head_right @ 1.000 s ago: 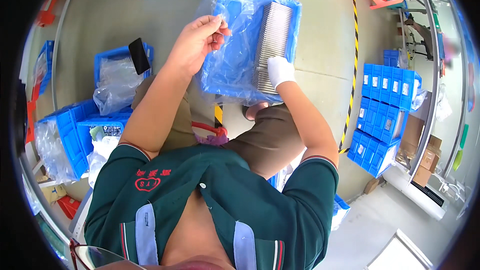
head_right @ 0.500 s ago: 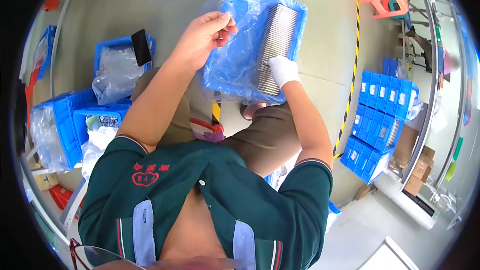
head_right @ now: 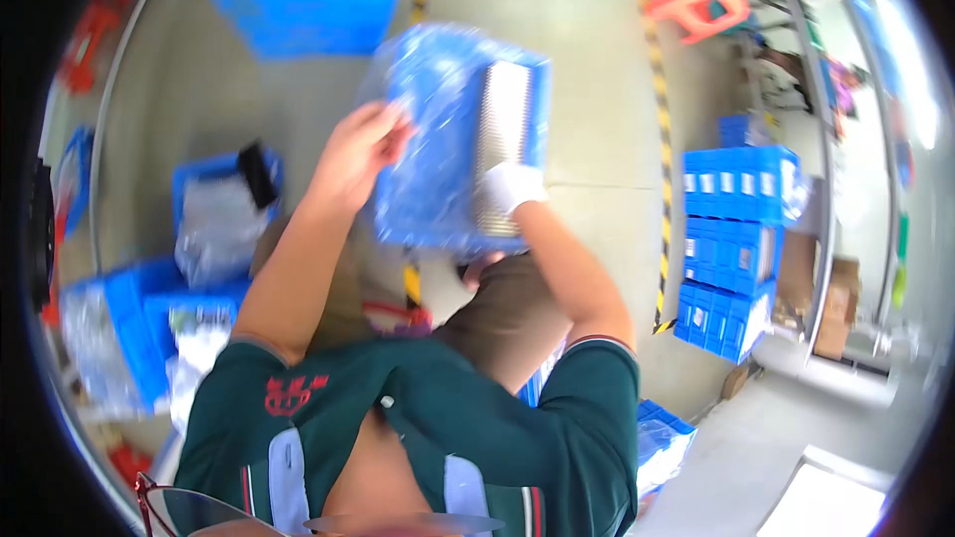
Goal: The person takes metal rods, aligns them by hand, and stacks them into a lined plastic crate.
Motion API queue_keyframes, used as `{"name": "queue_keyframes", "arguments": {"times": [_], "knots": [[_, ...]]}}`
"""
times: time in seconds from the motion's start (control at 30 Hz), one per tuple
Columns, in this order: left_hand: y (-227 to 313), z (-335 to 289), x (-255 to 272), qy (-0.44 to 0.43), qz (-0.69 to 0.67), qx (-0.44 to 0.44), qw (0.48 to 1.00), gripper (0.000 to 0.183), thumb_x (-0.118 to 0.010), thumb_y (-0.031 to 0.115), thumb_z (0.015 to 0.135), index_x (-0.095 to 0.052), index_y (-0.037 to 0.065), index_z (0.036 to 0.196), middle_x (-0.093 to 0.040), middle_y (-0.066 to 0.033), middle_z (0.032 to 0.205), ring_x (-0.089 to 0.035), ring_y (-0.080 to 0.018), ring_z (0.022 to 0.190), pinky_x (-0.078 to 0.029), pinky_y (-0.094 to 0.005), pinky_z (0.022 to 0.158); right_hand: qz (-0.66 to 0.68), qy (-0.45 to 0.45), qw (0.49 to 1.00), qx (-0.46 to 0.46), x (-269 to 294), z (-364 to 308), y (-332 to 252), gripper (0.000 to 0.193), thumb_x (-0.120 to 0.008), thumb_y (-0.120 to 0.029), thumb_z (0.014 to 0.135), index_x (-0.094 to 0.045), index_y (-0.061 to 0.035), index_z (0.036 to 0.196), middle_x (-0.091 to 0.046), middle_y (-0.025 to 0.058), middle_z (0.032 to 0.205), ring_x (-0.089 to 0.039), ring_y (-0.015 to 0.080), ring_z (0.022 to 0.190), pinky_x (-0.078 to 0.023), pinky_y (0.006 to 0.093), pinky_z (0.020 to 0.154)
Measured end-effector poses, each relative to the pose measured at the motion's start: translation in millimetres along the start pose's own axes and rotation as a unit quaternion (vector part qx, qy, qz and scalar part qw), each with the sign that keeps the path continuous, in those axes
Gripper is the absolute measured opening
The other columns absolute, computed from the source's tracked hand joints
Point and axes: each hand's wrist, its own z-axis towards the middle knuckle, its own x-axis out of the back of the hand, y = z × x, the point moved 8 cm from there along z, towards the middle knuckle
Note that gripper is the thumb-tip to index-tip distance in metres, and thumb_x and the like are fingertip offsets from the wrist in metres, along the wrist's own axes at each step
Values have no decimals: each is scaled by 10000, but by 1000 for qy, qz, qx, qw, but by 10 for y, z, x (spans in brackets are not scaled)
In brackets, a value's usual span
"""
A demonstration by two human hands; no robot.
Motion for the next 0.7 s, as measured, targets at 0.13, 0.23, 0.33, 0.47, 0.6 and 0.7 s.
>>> {"name": "queue_keyframes", "arguments": {"times": [0.13, 0.23, 0.33, 0.47, 0.6, 0.7], "knots": [[1, -63, 149, 26, 12, 8, 1000, 190, -535, 248, 856, -553, 63, 818, -573, -29, 749, -481, -74, 596, -377, -200, 542, -68, 146, 976, 144, -153, 156, -496, 164, -516, -106, 710, -668, -42, 716, -639, 125, 762, -631, 282, 681, -507, 372, 595], [-28, -79, 132, -2, 13, -11, 1000, 176, -518, 231, 865, -542, 64, 813, -574, -35, 749, -480, -75, 593, -376, -208, 535, -161, 95, 962, 197, -352, 47, -786, 230, -510, -158, 726, -645, -56, 882, -571, 104, 1039, -514, 223, 1014, -452, 317, 725], [-81, -13, 50, -15, 21, 3, 1000, 165, -509, 220, 869, -534, 64, 820, -574, -38, 747, -478, -77, 590, -375, -211, 533, -248, 54, 941, 222, -637, 14, -826, 324, -492, -212, 773, -604, -38, 1022, -511, 111, 1149, -430, 236, 1114, -381, 359, 844], [-28, 38, 31, -4, 19, 5, 1000, 157, -498, 210, 874, -529, 65, 823, -567, -36, 744, -481, -82, 590, -377, -214, 532, -317, 15, 932, 174, -624, -12, -650, 410, -475, -269, 795, -564, -20, 1107, -483, 148, 1189, -407, 280, 1144, -306, 422, 933], [-38, 58, -20, 6, 8, -3, 1000, 155, -493, 208, 878, -529, 67, 824, -559, -31, 740, -485, -82, 598, -383, -217, 535, -329, 53, 932, 145, -694, 55, -621, 424, -438, -276, 809, -541, -33, 1142, -448, 149, 1248, -377, 285, 1184, -282, 440, 961], [-150, 103, 66, -11, 16, 7, 1000, 163, -491, 218, 881, -522, 73, 814, -563, -47, 744, -480, -94, 588, -391, -224, 533, -345, 50, 925, 152, -853, 145, -608, 395, -425, -271, 821, -555, -65, 1132, -482, 67, 1222, -383, 220, 1184, -282, 418, 963]]}}
